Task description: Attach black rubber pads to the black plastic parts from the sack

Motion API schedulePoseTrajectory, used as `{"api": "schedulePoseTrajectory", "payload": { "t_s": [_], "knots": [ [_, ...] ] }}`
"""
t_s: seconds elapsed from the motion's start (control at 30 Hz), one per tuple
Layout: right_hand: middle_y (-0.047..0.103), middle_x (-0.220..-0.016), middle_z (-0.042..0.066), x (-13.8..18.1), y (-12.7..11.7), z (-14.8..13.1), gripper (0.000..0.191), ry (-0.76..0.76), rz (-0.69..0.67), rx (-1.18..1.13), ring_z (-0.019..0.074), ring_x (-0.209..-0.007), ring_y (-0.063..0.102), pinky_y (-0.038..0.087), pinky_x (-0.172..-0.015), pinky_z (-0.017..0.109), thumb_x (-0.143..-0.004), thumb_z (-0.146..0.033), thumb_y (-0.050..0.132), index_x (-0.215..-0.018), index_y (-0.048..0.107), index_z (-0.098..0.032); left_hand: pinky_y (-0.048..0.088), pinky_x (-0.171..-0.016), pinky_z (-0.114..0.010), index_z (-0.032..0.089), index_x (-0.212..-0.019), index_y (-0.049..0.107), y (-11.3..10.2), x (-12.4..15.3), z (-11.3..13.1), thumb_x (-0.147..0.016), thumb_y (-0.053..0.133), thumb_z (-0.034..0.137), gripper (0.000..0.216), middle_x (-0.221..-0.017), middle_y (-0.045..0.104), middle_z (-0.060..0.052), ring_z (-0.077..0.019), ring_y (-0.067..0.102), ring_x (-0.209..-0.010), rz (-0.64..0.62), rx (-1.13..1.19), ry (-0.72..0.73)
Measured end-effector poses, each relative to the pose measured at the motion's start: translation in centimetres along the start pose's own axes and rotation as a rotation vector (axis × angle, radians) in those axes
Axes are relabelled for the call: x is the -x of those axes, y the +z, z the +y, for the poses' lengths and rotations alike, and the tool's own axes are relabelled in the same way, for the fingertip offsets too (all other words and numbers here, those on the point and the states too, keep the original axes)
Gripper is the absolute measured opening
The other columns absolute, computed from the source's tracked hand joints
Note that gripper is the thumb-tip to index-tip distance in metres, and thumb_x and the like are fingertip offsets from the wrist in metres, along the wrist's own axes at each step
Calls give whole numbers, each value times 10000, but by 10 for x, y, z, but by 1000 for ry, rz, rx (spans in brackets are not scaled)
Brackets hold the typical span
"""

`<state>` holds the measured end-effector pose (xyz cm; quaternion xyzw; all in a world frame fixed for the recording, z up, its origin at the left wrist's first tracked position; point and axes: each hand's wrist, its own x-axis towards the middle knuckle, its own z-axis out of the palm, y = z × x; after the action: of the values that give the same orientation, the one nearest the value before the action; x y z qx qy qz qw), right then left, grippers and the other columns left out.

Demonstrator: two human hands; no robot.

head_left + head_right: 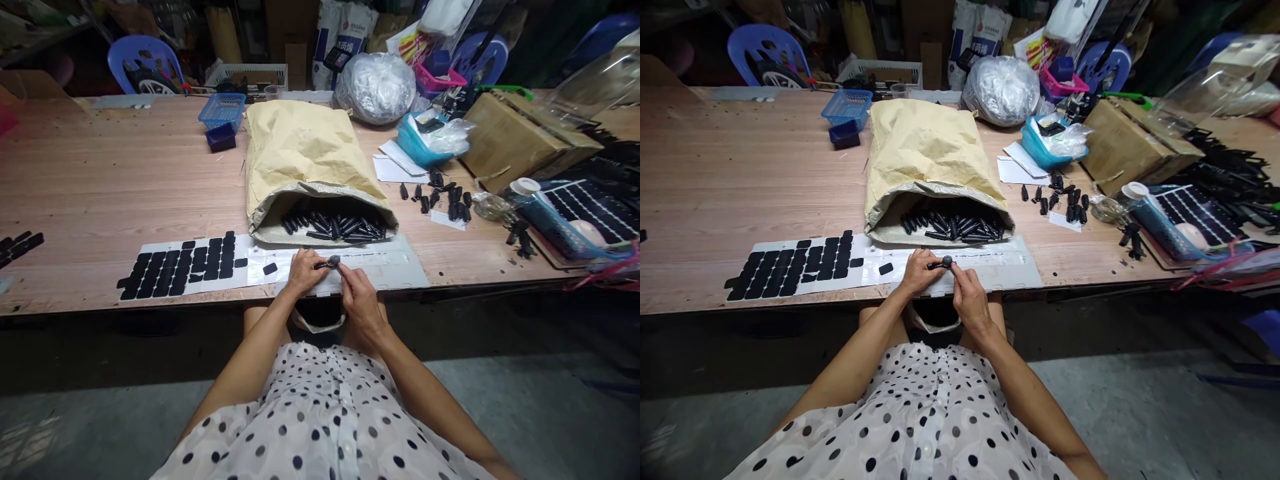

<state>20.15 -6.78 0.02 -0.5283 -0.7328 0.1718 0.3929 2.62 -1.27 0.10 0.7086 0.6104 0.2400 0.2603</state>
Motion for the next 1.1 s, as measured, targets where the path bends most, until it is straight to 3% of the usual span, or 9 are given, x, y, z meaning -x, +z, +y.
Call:
{"api": "schedulePoseTrajectory", "payload": {
  "t_s": [0.13,0.33,0.47,0.6,0.77,0.9,1.1],
  "knots": [
    [646,-959,74,-1,-5,3,410,18,76,32,218,-891,641,566,-826,348,-1015,-243,432,-1342,678,-267,466,-915,-403,298,-1008,831,1,0,1,-820,769,296,198,-936,701,-36,-244,555,-970,11,1,-3],
    [646,-935,67,1,-6,8,417,60,47,44,222,-880,632,558,-829,360,-997,-233,421,-1314,692,-263,467,-920,-409,301,-981,829,1,0,0,-822,765,296,171,-925,693,-32,-244,560,-968,17,-10,7],
    [655,-954,89,-11,-22,19,413,78,181,157,238,-919,620,535,-871,381,-1004,-263,406,-1295,696,-225,466,-940,-418,286,-1005,823,0,2,1,-827,763,299,188,-925,699,-32,-246,563,-965,21,-20,3],
    [627,-969,109,-31,-52,50,435,246,289,367,245,-913,591,493,-835,375,-970,-208,407,-1284,708,-194,470,-936,-423,277,-1003,819,0,2,0,-844,748,312,178,-927,706,-35,-245,566,-951,20,-25,29],
    [550,-884,74,-50,-75,103,371,517,330,609,209,-773,488,370,-690,333,-891,-173,523,-1161,773,-220,477,-911,-410,279,-1007,814,0,3,-1,-851,740,317,177,-928,707,-35,-245,570,-951,32,-29,43],
    [556,-908,102,-56,-73,122,348,551,373,690,244,-858,481,325,-707,342,-870,-148,535,-1102,783,-224,478,-907,-406,281,-1009,809,-3,4,0,-850,742,315,176,-929,708,-36,-249,570,-961,23,-23,34],
    [579,-1000,135,-57,-64,120,359,572,384,704,279,-940,499,337,-745,363,-887,-160,511,-1140,759,-219,467,-931,-411,278,-984,800,-6,6,-1,-845,745,303,152,-947,719,-29,-245,573,-959,15,-30,39]
  ]
}}
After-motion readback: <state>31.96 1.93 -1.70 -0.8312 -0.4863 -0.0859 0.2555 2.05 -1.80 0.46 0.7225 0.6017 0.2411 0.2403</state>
